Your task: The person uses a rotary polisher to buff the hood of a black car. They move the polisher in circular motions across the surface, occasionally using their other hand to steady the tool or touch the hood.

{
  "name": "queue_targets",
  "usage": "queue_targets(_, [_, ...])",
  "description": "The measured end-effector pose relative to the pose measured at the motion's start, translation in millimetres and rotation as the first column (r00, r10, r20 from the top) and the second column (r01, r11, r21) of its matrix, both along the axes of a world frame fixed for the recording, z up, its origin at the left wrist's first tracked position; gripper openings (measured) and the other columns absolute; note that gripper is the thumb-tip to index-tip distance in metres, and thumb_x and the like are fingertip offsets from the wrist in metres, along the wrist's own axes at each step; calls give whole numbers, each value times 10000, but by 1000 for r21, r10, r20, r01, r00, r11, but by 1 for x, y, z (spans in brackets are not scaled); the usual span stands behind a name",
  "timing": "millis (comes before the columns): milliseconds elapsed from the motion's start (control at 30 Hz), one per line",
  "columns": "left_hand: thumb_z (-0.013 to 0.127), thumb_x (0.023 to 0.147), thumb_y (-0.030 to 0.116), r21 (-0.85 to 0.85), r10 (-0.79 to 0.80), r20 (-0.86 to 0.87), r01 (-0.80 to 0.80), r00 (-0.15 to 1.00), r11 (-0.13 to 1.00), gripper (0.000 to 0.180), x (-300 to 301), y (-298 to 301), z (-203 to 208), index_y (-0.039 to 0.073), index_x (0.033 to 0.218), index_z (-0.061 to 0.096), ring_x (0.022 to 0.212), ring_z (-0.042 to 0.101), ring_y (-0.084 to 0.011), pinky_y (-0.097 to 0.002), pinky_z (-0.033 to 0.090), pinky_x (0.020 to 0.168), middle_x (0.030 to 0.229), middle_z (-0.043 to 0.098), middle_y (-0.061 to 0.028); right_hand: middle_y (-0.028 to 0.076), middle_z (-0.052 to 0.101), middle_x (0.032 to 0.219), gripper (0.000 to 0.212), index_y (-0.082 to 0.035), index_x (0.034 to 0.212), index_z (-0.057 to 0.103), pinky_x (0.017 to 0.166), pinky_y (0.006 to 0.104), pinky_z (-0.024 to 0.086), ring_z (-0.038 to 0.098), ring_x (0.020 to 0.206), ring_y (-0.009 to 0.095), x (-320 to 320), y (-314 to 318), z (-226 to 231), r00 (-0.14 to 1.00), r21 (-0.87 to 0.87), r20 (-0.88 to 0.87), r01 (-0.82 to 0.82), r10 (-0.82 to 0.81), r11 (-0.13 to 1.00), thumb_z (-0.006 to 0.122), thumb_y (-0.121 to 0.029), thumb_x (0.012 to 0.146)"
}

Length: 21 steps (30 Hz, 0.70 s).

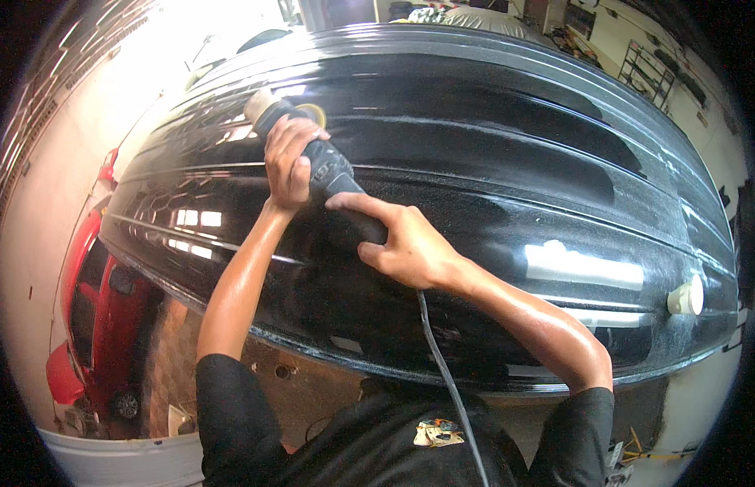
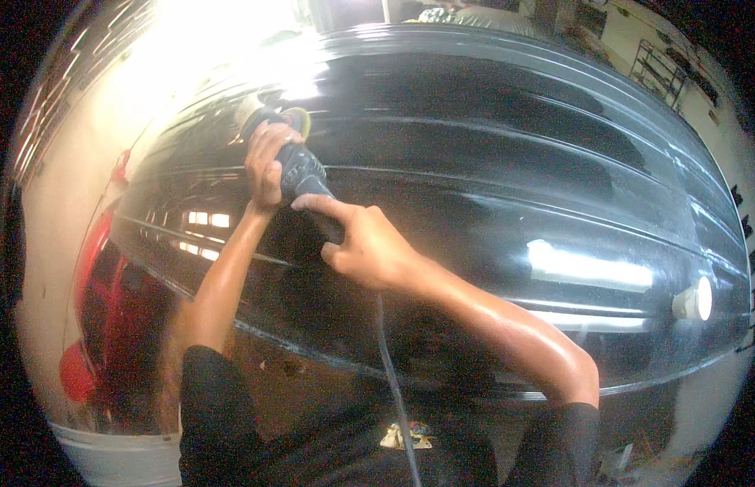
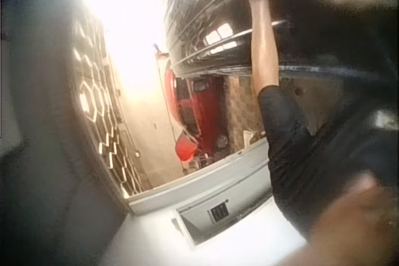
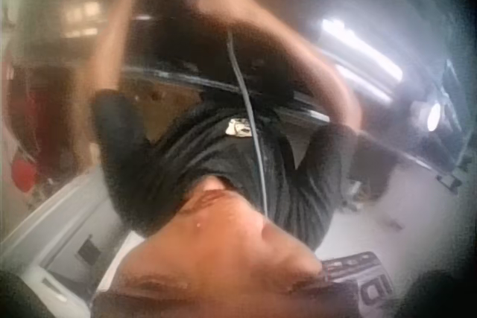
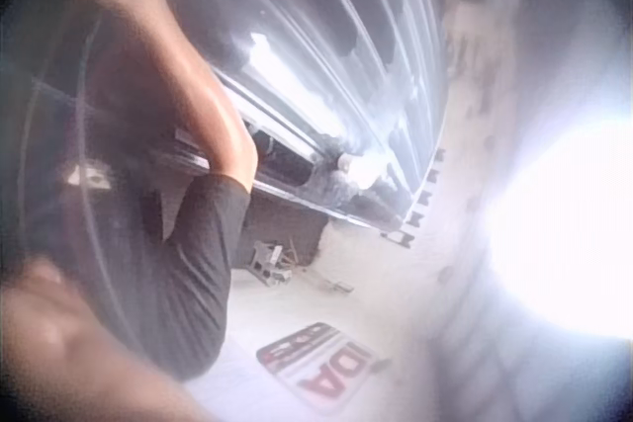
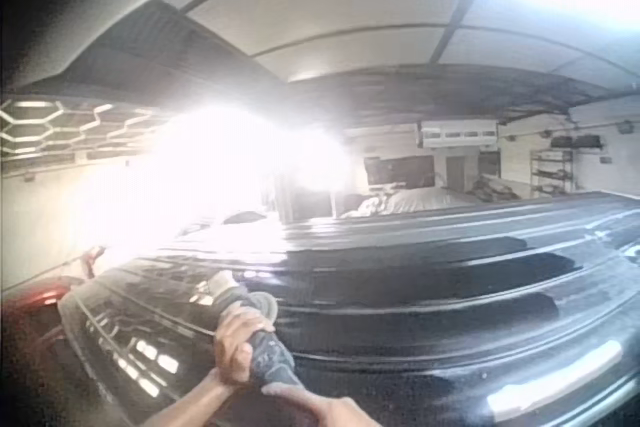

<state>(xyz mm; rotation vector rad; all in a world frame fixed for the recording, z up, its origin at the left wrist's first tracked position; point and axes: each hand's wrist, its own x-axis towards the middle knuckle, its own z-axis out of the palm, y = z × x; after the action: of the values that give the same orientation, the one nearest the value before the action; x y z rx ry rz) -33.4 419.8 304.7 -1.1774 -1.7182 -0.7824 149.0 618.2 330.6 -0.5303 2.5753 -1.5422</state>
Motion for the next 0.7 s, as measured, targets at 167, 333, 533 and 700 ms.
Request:
queue_targets(167, [326, 863, 422, -32, -65, -34, 64, 997, 997, 532, 26, 27, 4, 8, 878, 660, 978, 631, -373, -521, 394, 1030, 924, 670, -178, 205, 679, 857, 614, -143, 1385, 522, 747, 373, 540, 706, 751, 218, 36, 13, -6, 998, -19, -52, 37, -38, 999, 586, -19, 787])
queue_targets(333, [356, 827, 419, -45, -253, 3, 253, 968, 967, 509, 62, 90, 15, 16, 870, 664, 931, 643, -375, -518, 425, 994, 886, 668, -175, 206, 697, 884, 613, -143, 1388, 523, 749, 358, 543, 707, 755, 208, 100, 44, 7, 978, -38, 27, 206, -205, 978, 578, -15, 791])
queue_targets(533, [388, 826, 460, -126, -457, 56, 460, 888, 879, 524, 103, 193, 17, 31, 887, 683, 946, 655, -368, -497, 448, 969, 899, 684, -165, 150, 631, 1243, 604, -100, 1380, 533, 991, 347, 445, 597, 1121, 207, 174, 94, 8, 906, -155, 79, 424, -416, 892, 597, -31, 783])
queue_targets(700, [507, 638, 316, -105, -711, 91, 716, 698, 690, 368, 133, 283, 23, 55, 830, 680, 922, 658, -335, -460, 481, 947, 879, 704, -131, 169, 675, 1161, 575, -68, 1374, 520, 1010, 361, 445, 603, 1131, 205, 217, 107, 3, 759, -244, 64, 641, -648, 727, 585, -48, 803])
